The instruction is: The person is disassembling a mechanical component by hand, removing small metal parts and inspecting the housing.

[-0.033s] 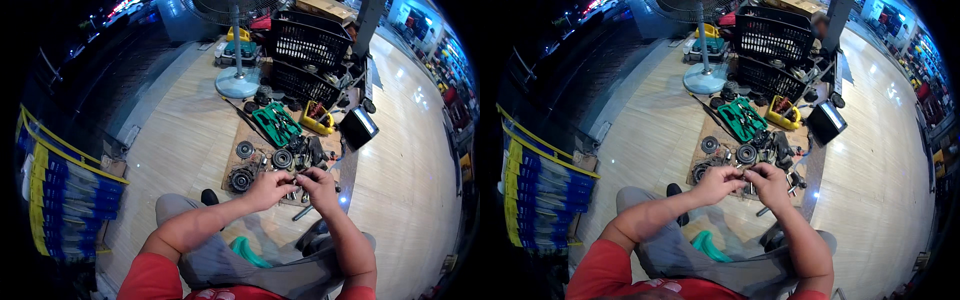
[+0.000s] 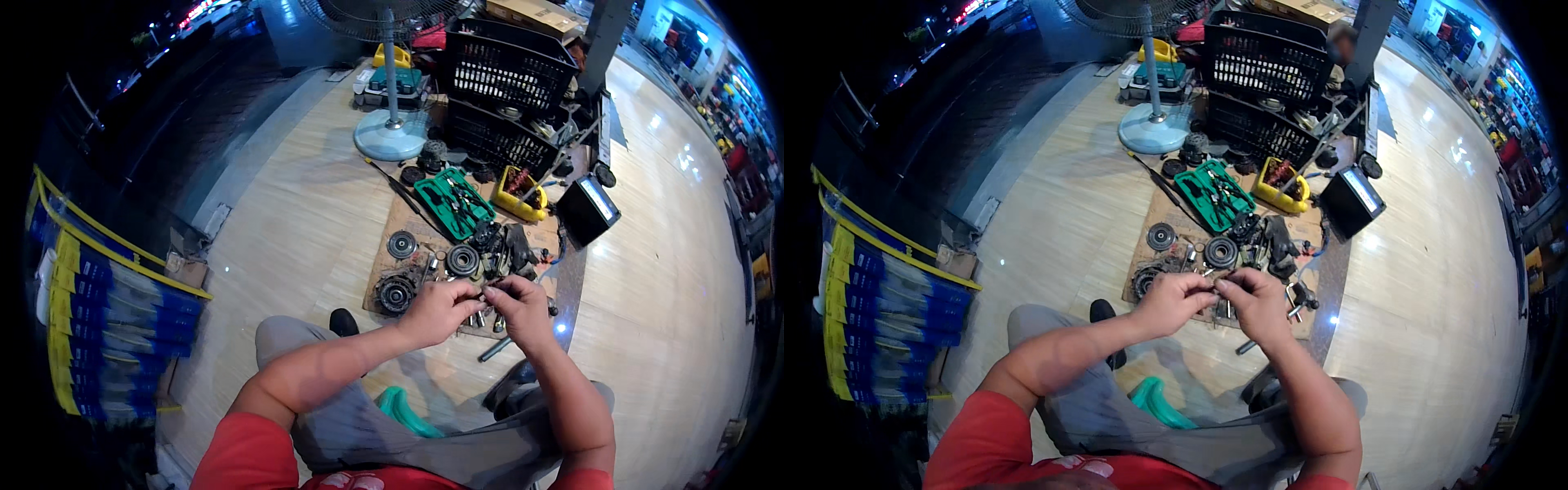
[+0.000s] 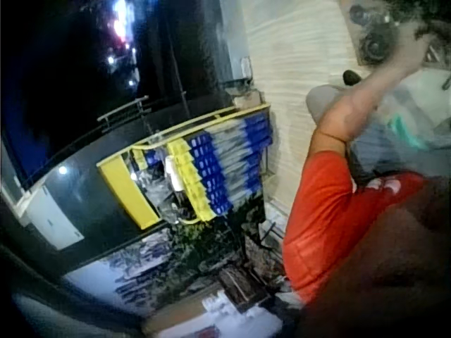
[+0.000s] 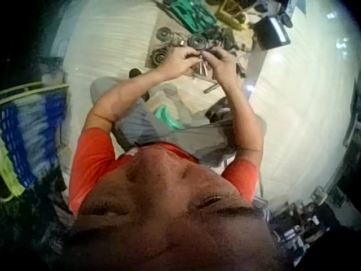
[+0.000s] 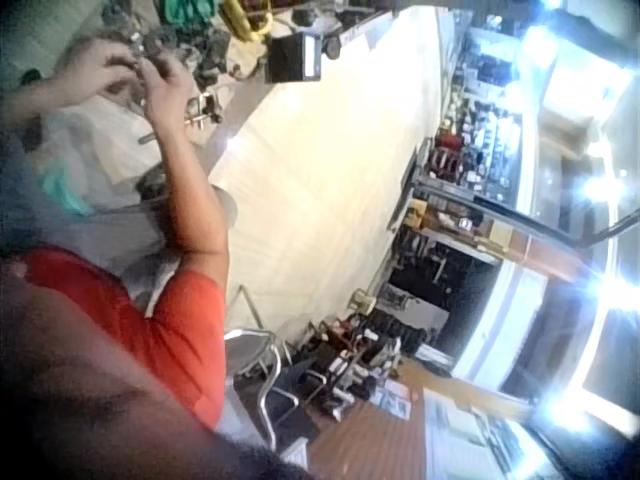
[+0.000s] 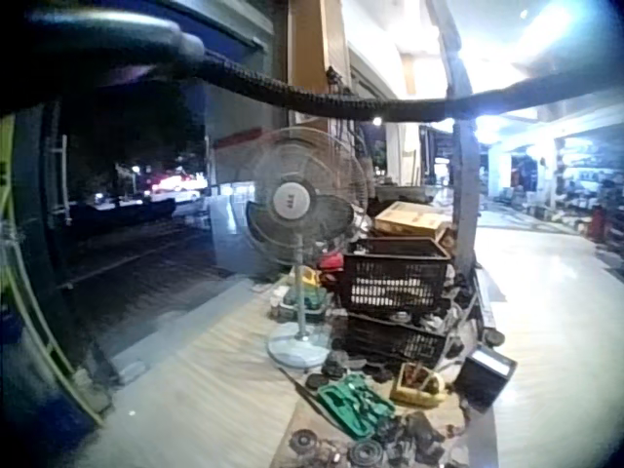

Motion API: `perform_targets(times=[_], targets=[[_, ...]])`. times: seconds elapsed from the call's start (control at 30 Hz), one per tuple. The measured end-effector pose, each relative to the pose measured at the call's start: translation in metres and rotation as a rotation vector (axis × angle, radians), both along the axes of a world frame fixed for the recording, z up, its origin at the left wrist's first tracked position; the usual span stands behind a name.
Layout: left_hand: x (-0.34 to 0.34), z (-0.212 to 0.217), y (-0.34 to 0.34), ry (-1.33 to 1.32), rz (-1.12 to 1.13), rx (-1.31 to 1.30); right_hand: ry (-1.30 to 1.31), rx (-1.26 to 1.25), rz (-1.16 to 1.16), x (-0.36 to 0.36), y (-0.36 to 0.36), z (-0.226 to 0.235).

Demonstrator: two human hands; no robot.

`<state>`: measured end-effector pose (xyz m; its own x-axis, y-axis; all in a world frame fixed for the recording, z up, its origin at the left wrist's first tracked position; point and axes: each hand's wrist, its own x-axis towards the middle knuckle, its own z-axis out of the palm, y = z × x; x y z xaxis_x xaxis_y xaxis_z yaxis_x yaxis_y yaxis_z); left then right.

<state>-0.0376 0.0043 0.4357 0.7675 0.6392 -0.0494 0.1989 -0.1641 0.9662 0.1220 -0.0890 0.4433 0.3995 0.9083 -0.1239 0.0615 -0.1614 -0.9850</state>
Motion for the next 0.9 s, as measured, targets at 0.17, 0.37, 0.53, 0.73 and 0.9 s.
perform_targets(times=[0.17,0.37,0.53,0.73,0.9], targets=[[0.000,-0.003,0.001,-0.099,-0.044,-0.163,0.147,-0.031,0.069,0.006,-0.002,0.006],[0.001,-0.006,0.008,-0.080,-0.165,-0.396,0.006,0.070,0.076,0.005,-0.001,0.002],[0.005,-0.007,0.005,-0.054,-0.069,-0.327,-0.125,0.092,-0.012,-0.001,0.001,-0.002],[0.003,-0.010,0.009,0.001,-0.034,-0.277,-0.014,0.101,-0.020,-0.003,0.001,0.002],[0.004,-0.003,0.005,0.048,-0.020,-0.210,-0.162,0.095,-0.088,-0.011,0.001,0.000]])
